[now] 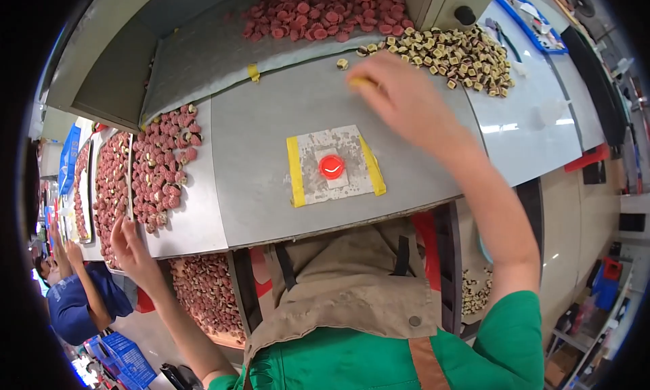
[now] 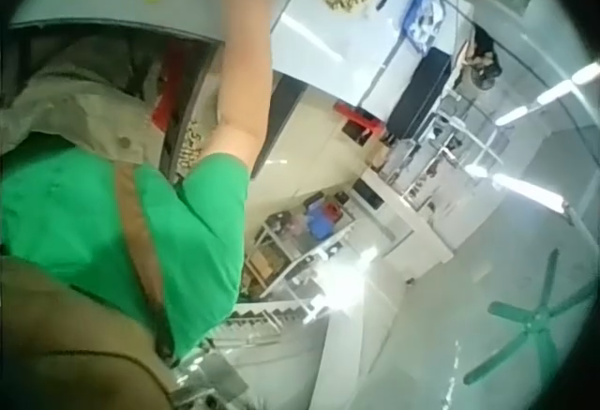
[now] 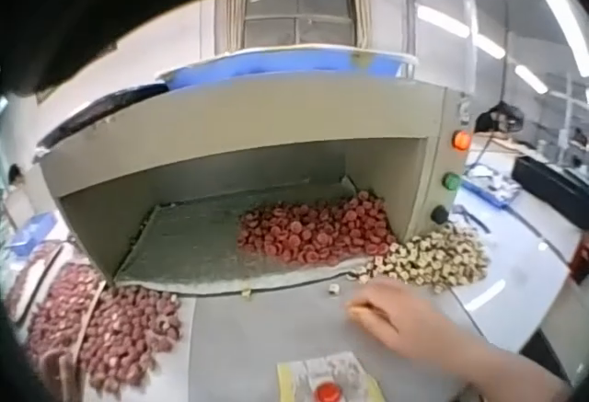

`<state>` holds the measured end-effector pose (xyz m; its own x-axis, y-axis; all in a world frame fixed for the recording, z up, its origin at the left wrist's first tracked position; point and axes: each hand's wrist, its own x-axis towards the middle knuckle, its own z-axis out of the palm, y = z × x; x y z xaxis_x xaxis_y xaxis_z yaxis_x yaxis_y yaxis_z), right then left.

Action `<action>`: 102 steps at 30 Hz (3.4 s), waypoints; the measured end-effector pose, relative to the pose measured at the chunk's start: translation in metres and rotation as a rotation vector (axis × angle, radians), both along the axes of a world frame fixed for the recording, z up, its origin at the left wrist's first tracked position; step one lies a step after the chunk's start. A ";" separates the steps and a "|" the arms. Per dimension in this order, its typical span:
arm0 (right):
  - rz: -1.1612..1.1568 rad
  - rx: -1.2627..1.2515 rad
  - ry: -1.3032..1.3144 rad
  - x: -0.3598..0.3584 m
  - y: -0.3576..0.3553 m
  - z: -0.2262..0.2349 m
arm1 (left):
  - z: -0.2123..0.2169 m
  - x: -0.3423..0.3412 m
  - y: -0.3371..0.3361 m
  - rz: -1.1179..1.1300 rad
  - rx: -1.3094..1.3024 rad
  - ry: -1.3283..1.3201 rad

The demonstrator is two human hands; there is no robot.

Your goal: The person assembles miniature figurine pieces by picking up components, applying adhesive from a container, and joining the parts together by hand.

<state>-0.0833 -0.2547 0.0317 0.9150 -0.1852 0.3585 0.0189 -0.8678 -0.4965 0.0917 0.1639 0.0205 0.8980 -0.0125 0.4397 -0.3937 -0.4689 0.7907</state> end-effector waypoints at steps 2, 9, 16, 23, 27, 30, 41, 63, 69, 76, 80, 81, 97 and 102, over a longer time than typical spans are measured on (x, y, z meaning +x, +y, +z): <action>-0.120 0.059 -0.044 0.017 -0.019 0.001 | -0.006 0.032 0.070 0.033 0.363 -0.030; 0.092 -0.362 -0.178 0.045 -0.033 -0.020 | -0.008 0.025 0.035 0.176 0.731 -0.329; 0.007 0.117 0.166 -0.032 0.001 0.024 | 0.025 0.013 -0.143 -0.559 0.500 -0.188; -0.063 -0.044 0.008 -0.046 0.024 -0.009 | -0.015 0.053 -0.311 -0.800 0.097 -0.044; -0.169 0.173 0.077 -0.049 0.027 -0.004 | -0.020 0.057 -0.322 -0.734 0.278 -0.132; -0.159 0.264 0.057 -0.059 0.020 -0.001 | -0.014 0.055 -0.293 -0.767 0.218 -0.112; -0.073 -0.059 0.049 -0.058 0.009 -0.007 | 0.007 -0.074 -0.175 -0.877 -0.621 1.003; 0.069 -0.227 0.020 -0.031 0.082 -0.007 | -0.022 -0.097 -0.156 -1.005 -0.997 1.240; 0.057 -0.172 0.003 -0.031 0.083 -0.008 | -0.020 -0.098 -0.155 -1.016 -1.037 1.249; -0.003 0.479 -0.005 -0.039 0.091 0.000 | -0.012 -0.101 -0.157 -0.959 -0.947 1.245; 0.083 0.530 -0.130 -0.034 0.099 0.001 | -0.008 -0.102 -0.158 -0.947 -0.937 1.256; 0.082 0.531 -0.133 -0.032 0.101 0.001 | -0.008 -0.102 -0.158 -0.960 -0.937 1.262; -0.024 0.478 -0.243 -0.022 0.126 -0.016 | -0.017 -0.118 -0.168 -0.868 -0.801 0.862; 0.020 0.375 -0.216 -0.026 0.115 -0.013 | -0.011 -0.111 -0.167 -0.914 -0.803 1.028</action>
